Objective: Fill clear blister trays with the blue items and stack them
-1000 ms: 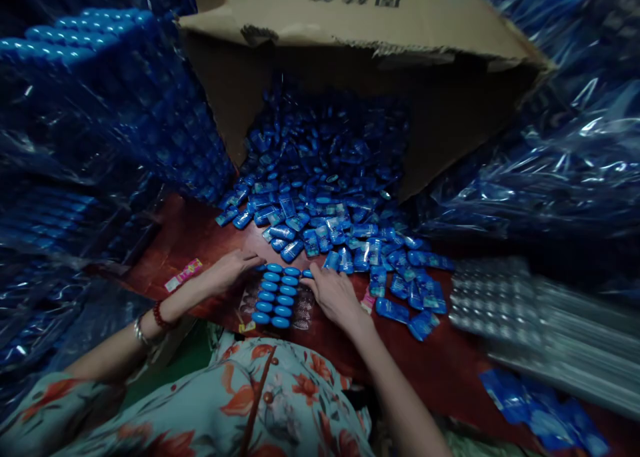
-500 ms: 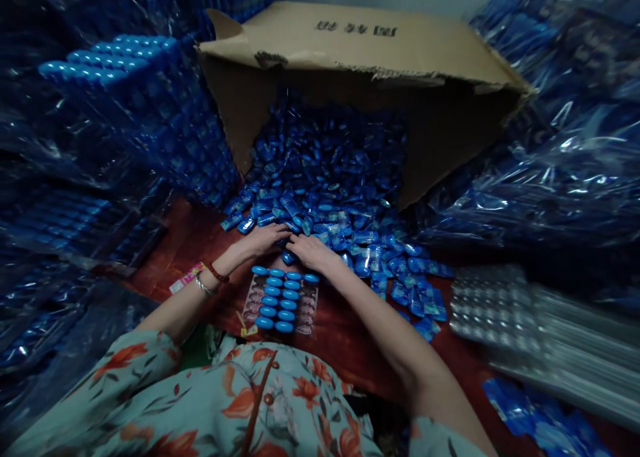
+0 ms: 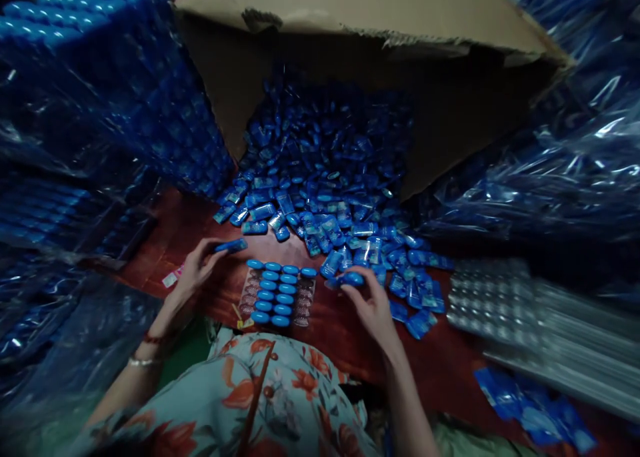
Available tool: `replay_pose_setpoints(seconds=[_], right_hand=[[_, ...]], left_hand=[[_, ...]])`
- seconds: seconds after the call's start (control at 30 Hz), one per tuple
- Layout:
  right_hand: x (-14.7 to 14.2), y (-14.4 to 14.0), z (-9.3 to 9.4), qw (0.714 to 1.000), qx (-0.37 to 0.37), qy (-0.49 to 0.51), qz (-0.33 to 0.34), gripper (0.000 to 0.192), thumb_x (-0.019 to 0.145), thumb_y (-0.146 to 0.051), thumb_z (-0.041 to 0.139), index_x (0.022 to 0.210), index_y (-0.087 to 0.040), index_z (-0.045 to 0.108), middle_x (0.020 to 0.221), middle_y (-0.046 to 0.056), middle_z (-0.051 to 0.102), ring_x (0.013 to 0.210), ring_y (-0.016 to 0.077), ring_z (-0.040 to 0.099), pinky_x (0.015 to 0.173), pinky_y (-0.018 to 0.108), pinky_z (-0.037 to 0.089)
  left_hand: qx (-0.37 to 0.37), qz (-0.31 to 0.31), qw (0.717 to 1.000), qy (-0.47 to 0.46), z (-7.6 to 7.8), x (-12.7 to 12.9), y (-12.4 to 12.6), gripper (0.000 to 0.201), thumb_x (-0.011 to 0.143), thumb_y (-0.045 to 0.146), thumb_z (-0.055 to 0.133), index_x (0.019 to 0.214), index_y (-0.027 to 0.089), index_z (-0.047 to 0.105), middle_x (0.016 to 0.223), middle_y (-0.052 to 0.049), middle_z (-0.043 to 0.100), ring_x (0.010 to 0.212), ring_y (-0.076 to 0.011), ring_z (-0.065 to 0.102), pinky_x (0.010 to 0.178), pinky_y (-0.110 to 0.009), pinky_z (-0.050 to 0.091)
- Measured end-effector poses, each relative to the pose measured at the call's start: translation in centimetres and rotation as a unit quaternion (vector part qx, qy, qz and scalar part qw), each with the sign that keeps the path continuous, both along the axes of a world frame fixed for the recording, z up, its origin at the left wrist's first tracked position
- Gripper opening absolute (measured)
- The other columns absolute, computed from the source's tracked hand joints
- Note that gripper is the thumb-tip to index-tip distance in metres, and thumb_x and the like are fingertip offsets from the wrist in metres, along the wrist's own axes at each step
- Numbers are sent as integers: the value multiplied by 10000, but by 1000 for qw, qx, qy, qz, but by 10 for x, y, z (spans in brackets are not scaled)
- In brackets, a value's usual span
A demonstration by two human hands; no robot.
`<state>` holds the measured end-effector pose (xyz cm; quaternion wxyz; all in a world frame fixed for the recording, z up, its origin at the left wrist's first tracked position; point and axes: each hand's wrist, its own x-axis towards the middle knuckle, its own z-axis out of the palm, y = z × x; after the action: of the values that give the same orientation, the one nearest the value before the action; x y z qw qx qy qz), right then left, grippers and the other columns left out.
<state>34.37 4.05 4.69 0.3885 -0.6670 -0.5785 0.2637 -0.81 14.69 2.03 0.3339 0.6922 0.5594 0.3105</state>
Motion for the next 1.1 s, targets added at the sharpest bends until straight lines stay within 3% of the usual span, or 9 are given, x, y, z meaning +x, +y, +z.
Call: replay_pose_setpoints(seconds=[0.07,0.13,0.27,0.37,0.5,0.67,0.8,0.97,1.1], right_hand=[[-15,-14,-13,1000,-1,21,23,216,858,-396,505,971,-224,574,937,50,639,864,197,608,775,344,499],[-32,-19,-27,999,16,17,29,194,878,-352,485,978,-224,591,967,61,639,912,202,603,829,370,487],[-47,-14,-44,992,67,-74,73,234,911,-262,429,1077,-224,589,1010,71,633,939,190,594,844,356,478],[-44,-11,-40,966,63,-208,138,305,919,-211,386,1161,-203,572,1032,93,637,920,199,588,810,356,462],[-46,-6,-17,910,28,-361,202,366,908,-121,332,1201,-150,550,1003,117,638,910,213,566,770,343,400],[-63,6,0,858,-21,-448,252,417,858,-41,347,1221,-129,532,969,115,636,816,199,564,758,331,349],[-67,6,-8,852,21,-467,235,376,883,-84,384,1213,-166,544,946,88,640,750,166,570,736,309,344],[-49,-15,-23,885,145,-424,125,394,923,-215,439,1315,-178,456,937,64,652,727,138,567,721,272,372],[-24,-11,-27,892,101,-436,62,461,854,-75,420,1299,-178,474,1004,82,636,809,172,558,718,273,412]], left_hand=[[-27,30,999,-6,2,-6,-26,276,852,420,520,979,178,558,905,-35,637,837,-171,611,763,-293,503],[-42,17,999,-14,2,-3,-46,255,844,407,535,948,177,571,893,-42,632,837,-176,606,775,-307,503],[5,-12,1000,-8,1,17,-63,204,866,332,509,987,183,579,946,-65,633,886,-184,601,812,-322,497],[67,-43,996,28,-1,25,-62,215,900,265,444,1064,177,551,969,-77,629,898,-178,594,812,-318,495],[125,-175,968,131,2,25,-52,309,933,177,324,1173,176,517,1064,-111,606,956,-192,555,818,-340,479],[141,-287,918,234,15,33,-36,306,924,167,346,1167,173,532,1074,-117,591,953,-213,536,847,-368,463],[151,-341,880,293,21,40,-30,295,919,171,359,1146,162,547,1028,-117,591,941,-215,530,839,-363,461],[258,-307,887,229,4,28,-36,374,924,161,328,1269,177,471,1115,-136,586,908,-205,549,762,-349,485],[260,-147,950,93,-11,26,-20,322,920,181,374,1199,217,530,1031,-96,598,906,-172,578,762,-301,496]])
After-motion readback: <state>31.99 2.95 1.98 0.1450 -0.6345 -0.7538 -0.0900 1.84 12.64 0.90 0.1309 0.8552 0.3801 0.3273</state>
